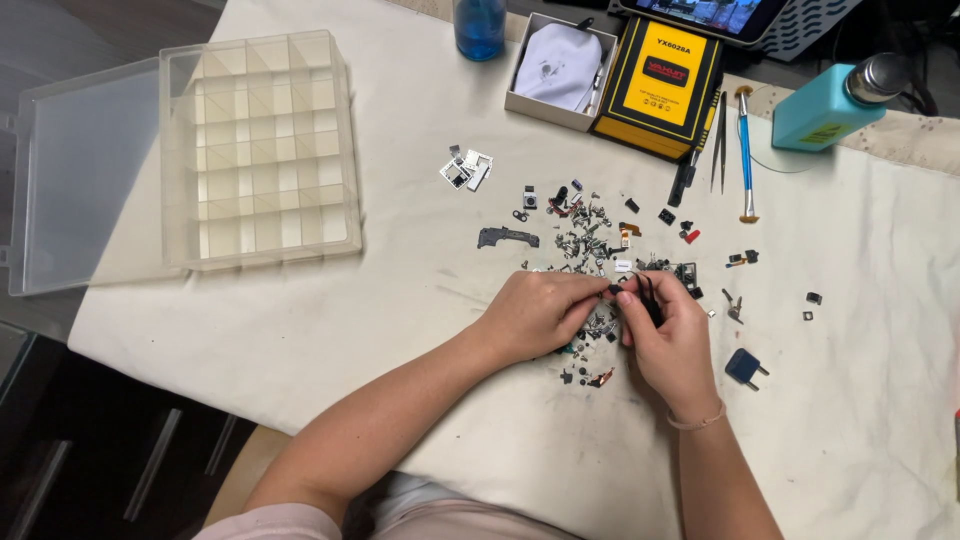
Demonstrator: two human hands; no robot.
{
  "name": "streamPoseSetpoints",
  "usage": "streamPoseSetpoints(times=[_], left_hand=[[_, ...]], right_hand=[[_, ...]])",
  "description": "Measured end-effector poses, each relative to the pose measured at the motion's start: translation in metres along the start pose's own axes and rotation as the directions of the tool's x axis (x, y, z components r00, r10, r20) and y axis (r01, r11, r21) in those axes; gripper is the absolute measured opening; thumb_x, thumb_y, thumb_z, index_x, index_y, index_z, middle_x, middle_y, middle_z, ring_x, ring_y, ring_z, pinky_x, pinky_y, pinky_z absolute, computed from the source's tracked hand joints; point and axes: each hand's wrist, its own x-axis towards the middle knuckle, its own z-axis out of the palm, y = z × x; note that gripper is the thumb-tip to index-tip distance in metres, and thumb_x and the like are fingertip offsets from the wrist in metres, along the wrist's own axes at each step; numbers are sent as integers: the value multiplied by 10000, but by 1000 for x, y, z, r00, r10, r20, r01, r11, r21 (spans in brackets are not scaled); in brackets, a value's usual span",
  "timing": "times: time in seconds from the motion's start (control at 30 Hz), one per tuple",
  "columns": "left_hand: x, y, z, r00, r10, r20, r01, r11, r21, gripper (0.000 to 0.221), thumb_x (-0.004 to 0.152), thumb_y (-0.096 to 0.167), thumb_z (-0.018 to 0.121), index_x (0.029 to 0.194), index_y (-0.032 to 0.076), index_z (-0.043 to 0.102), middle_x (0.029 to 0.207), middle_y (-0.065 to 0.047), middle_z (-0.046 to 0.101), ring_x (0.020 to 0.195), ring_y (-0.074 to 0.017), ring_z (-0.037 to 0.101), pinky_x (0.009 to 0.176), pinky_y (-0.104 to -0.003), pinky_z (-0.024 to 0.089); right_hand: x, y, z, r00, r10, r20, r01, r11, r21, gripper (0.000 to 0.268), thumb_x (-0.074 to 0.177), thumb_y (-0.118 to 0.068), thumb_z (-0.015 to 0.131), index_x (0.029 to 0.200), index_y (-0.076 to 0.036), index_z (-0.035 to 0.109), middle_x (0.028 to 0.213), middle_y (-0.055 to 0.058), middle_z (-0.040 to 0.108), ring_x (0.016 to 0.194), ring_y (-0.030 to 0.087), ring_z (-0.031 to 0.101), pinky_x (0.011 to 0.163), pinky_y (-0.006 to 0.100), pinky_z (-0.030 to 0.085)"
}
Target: Sorting through a pile of various small electronic components, including screws, brackets, and SIM trays, on a repair workbench.
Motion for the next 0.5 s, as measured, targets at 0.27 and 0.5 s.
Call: streamPoseSetpoints(times=[0.27,0.5], left_hand=[[0,0,-1,995,-65,-71,53,986,-160,215,961,125,703,1165,83,754,990,-136,796,943,-266,777,764,-307,634],[1,-9,11,959,-279,-45,218,832,-510,272,929,55,746,1198,16,732,999,-210,781,936,-249,777,789,-283,637]], right_hand=[[-2,-19,5,999,-34,-21,32,996,-85,93,957,16,684,1036,0,731,752,126,728,517,126,551,535,268,491],[-3,-14,8,990,-143,-15,140,981,-136,191,886,-13,778,1076,-27,780,936,113,802,819,182,737,734,324,605]])
